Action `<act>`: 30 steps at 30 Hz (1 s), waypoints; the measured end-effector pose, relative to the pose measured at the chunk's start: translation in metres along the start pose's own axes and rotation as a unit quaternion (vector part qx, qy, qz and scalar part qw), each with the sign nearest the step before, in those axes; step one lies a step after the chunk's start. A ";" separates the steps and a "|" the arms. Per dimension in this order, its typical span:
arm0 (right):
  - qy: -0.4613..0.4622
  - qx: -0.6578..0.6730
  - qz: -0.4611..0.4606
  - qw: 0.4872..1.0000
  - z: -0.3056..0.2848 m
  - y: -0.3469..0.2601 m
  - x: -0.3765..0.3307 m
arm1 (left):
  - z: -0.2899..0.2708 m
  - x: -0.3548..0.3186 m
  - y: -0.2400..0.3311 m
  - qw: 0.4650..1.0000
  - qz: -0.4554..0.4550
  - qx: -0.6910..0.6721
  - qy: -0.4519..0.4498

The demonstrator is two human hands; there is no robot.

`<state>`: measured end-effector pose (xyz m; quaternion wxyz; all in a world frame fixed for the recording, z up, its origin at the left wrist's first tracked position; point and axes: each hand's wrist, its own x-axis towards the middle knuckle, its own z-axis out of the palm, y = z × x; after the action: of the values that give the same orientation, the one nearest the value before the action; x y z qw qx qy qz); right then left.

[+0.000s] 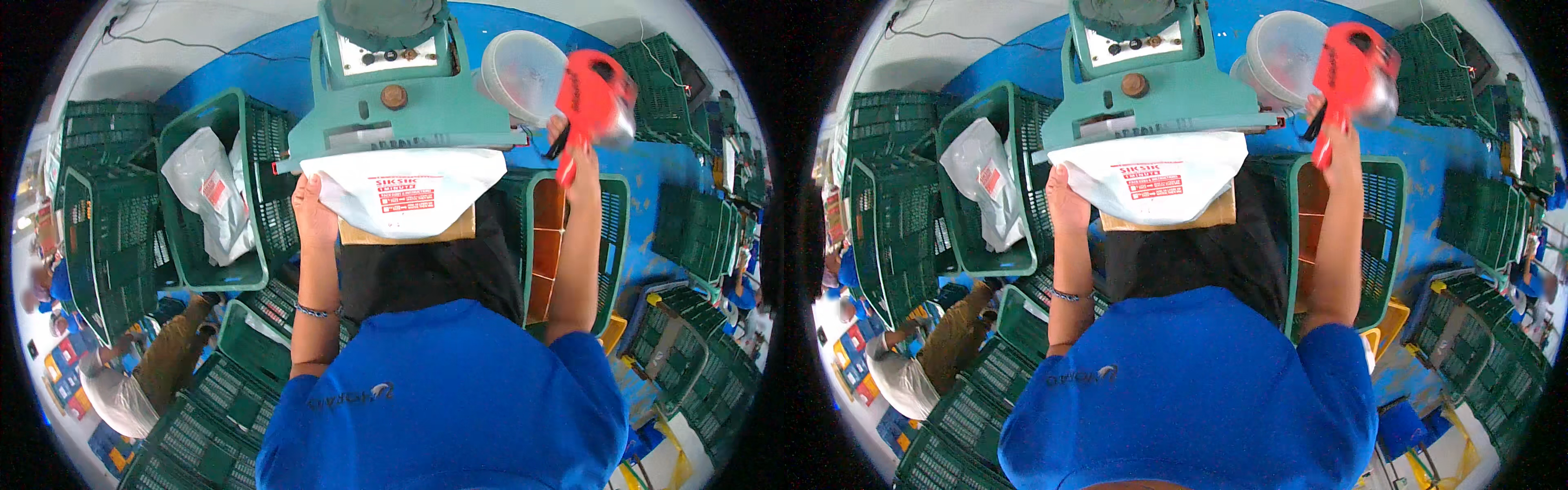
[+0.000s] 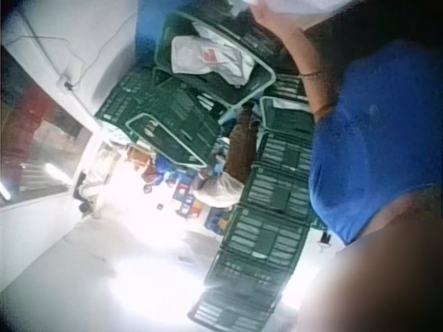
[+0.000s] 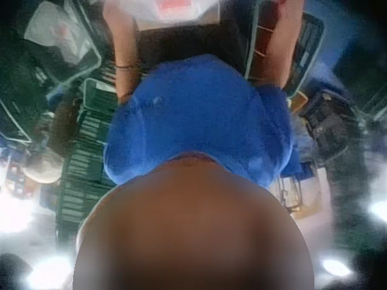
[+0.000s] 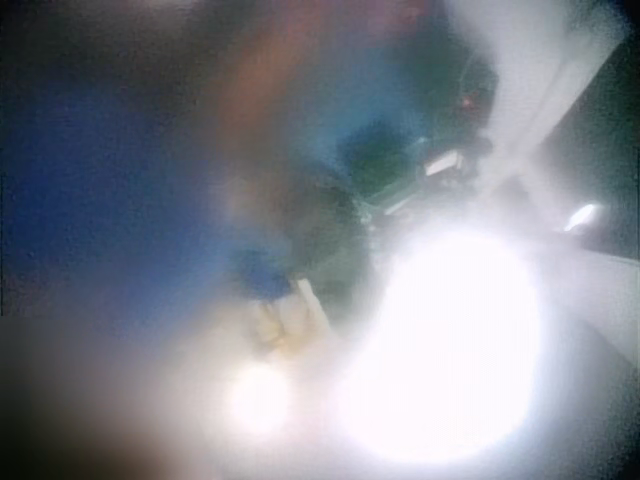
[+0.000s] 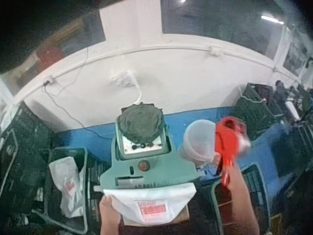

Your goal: The person repeatedly picks white plastic bags from a green crate, places them on a heat-sealing machine, and seals the top edge. Sealed bags are then placed into a yellow crate. The process is repeated continuously throughout the clip.

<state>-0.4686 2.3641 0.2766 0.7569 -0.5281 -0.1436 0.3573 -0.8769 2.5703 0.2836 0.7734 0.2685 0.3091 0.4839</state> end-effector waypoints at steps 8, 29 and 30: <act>-0.120 -0.443 -0.101 0.883 0.060 0.026 -0.219 | -0.018 -0.031 -0.062 0.990 0.021 0.092 0.106; 0.100 -0.479 0.020 0.872 -0.013 0.027 0.059 | -0.035 -0.010 -0.075 0.980 -0.009 0.099 0.171; 0.156 -0.617 0.073 0.768 -0.009 0.040 0.097 | -0.038 -0.011 -0.077 0.982 -0.003 0.101 0.159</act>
<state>-0.4109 2.4323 0.2210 0.2515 -0.9387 -0.1741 0.1591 -0.8633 2.5343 0.2058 0.6849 0.2638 0.4758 0.4847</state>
